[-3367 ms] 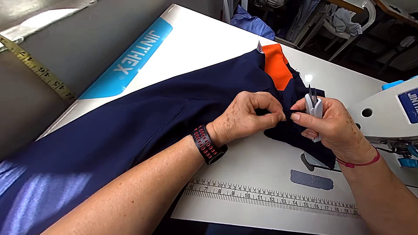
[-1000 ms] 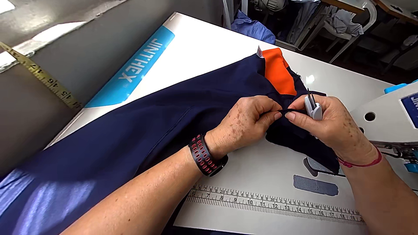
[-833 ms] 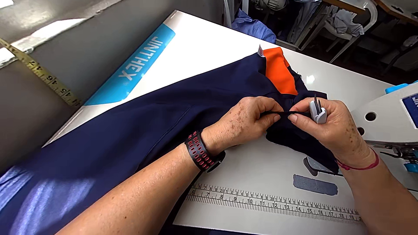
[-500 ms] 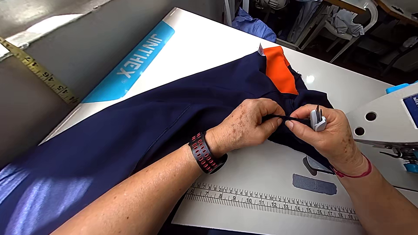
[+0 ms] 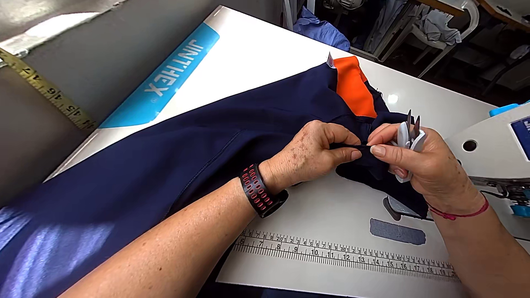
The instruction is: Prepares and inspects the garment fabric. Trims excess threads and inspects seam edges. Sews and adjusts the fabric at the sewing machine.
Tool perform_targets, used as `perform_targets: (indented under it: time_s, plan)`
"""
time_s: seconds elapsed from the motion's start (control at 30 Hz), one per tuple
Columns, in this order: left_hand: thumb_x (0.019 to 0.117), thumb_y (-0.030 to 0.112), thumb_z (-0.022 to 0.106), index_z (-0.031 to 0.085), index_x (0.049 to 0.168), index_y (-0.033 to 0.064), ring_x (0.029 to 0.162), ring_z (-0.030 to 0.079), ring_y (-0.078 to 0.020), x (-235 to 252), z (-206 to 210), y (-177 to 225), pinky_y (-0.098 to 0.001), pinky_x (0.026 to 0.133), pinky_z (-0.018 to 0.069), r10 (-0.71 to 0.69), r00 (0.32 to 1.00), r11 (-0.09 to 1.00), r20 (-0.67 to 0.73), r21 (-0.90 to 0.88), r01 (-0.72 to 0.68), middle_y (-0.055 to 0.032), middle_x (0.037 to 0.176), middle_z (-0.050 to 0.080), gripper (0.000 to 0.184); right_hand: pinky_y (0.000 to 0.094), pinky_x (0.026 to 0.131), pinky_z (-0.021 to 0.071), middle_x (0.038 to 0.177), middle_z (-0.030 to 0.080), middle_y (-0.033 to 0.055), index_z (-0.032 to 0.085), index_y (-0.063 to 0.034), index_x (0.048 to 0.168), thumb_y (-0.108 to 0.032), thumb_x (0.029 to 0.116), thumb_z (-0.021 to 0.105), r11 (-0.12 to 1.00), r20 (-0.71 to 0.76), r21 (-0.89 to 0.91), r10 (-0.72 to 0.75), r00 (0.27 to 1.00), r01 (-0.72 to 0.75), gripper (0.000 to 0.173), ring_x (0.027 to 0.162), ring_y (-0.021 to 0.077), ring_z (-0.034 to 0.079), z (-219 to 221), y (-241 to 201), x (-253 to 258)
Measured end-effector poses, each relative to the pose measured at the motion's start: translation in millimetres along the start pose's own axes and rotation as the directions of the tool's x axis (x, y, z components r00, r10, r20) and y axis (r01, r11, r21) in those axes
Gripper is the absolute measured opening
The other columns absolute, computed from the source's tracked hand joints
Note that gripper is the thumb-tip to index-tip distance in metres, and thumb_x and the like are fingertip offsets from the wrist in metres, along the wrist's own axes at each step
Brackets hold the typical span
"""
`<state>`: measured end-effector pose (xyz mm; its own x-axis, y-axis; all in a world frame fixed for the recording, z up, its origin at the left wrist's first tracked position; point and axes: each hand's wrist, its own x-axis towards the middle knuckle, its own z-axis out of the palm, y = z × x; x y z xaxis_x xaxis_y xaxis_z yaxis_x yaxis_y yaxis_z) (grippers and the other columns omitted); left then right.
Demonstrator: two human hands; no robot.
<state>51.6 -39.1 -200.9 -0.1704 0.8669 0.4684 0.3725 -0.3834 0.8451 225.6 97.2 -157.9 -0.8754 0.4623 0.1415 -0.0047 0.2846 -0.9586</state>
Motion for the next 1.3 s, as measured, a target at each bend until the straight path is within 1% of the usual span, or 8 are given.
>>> perform_targets:
  time_s: [0.43,0.57,0.77,0.87,1.03,1.13,1.2,1.3]
  plan:
    - [0.0953,0.008,0.066,0.074,0.094,0.0042,0.087,0.063,0.0016,2,-2,4,-0.0126,0.076,0.0503,-0.050,0.999,0.999,0.020,-0.020,0.050,0.0019,0.091,0.068,0.009,0.0062,0.047,0.0401,0.073,0.061,-0.0090,0.070,-0.0093,0.087,-0.006,0.0881,0.071,0.935,0.004,-0.291,-0.209,0.978,0.201,0.003,0.053,-0.0076,0.049,-4,0,1]
    - [0.0968,0.008,0.066,0.072,0.096,0.0038,0.079,0.062,0.0035,4,-15,7,-0.0118,0.071,0.0499,-0.047,0.974,0.987,-0.222,0.140,0.079,0.0021,0.088,0.069,0.007,0.0133,0.049,0.0344,0.064,0.053,-0.0054,0.065,-0.0089,0.079,-0.015,0.0824,0.077,0.746,0.118,-0.645,-0.114,0.987,0.163,0.014,0.054,-0.0026,0.045,-12,-2,9]
    - [0.0931,0.011,0.068,0.072,0.092,0.0079,0.078,0.063,0.0025,3,-49,23,-0.0108,0.069,0.0519,0.153,0.962,0.964,-0.227,0.248,-0.095,0.0055,0.087,0.068,0.005,0.0393,0.078,0.0576,0.108,0.067,0.0225,0.063,0.0086,0.120,0.002,0.0861,0.071,0.744,-0.091,-0.660,-0.213,0.973,0.101,0.035,0.090,0.0285,0.068,20,42,1]
    - [0.0831,0.013,0.070,0.074,0.077,0.0195,0.063,0.062,-0.0003,2,-52,36,-0.0138,0.054,0.0511,-0.045,0.996,0.998,-0.080,0.039,0.049,0.0094,0.074,0.069,0.010,0.0431,0.090,0.0549,0.119,0.066,0.0269,0.059,0.0115,0.128,0.009,0.0854,0.059,0.865,-0.264,-0.500,-0.188,0.946,0.032,0.043,0.106,0.0319,0.068,24,63,38]
    - [0.0843,0.004,0.072,0.072,0.085,0.0106,0.073,0.064,0.0038,2,-28,15,-0.0139,0.065,0.0550,0.134,0.899,0.976,-0.417,0.215,-0.046,0.0097,0.083,0.071,0.007,0.0435,0.114,0.0428,0.155,0.041,0.0316,0.053,0.0143,0.138,0.017,0.0824,0.058,0.829,-0.218,-0.493,-0.410,0.886,0.262,0.056,0.142,0.0385,0.047,19,51,159]
    - [0.0848,0.007,0.071,0.073,0.081,-0.0016,0.077,0.065,0.0019,2,-19,-1,-0.0122,0.070,0.0532,0.316,0.866,0.868,-0.386,0.487,-0.100,-0.0037,0.083,0.071,0.009,0.0444,0.093,0.0558,0.150,0.050,0.0257,0.057,0.0080,0.137,0.015,0.0841,0.056,0.803,-0.389,-0.577,-0.433,0.813,0.152,0.053,0.123,0.0340,0.063,23,23,157]
    - [0.0849,0.008,0.068,0.074,0.078,-0.0011,0.073,0.067,-0.0071,2,-11,-8,-0.0189,0.067,0.0545,0.372,0.895,0.755,-0.249,0.641,-0.135,-0.0094,0.080,0.071,0.013,0.0394,0.075,0.0580,0.119,0.064,0.0208,0.052,0.0073,0.136,0.004,0.0932,0.055,0.871,-0.458,-0.490,-0.289,0.841,0.032,0.043,0.088,0.0243,0.069,21,12,116]
    - [0.0874,0.011,0.063,0.074,0.077,0.0017,0.073,0.070,-0.0240,-6,11,-23,-0.0368,0.061,0.0576,0.343,0.933,0.598,0.114,0.739,-0.310,-0.0113,0.078,0.070,0.018,0.0352,0.058,0.0572,0.098,0.066,0.0142,0.045,0.0030,0.141,-0.007,0.0965,0.062,0.895,-0.224,-0.443,-0.050,0.973,-0.056,0.048,0.066,0.0180,0.065,15,17,10]
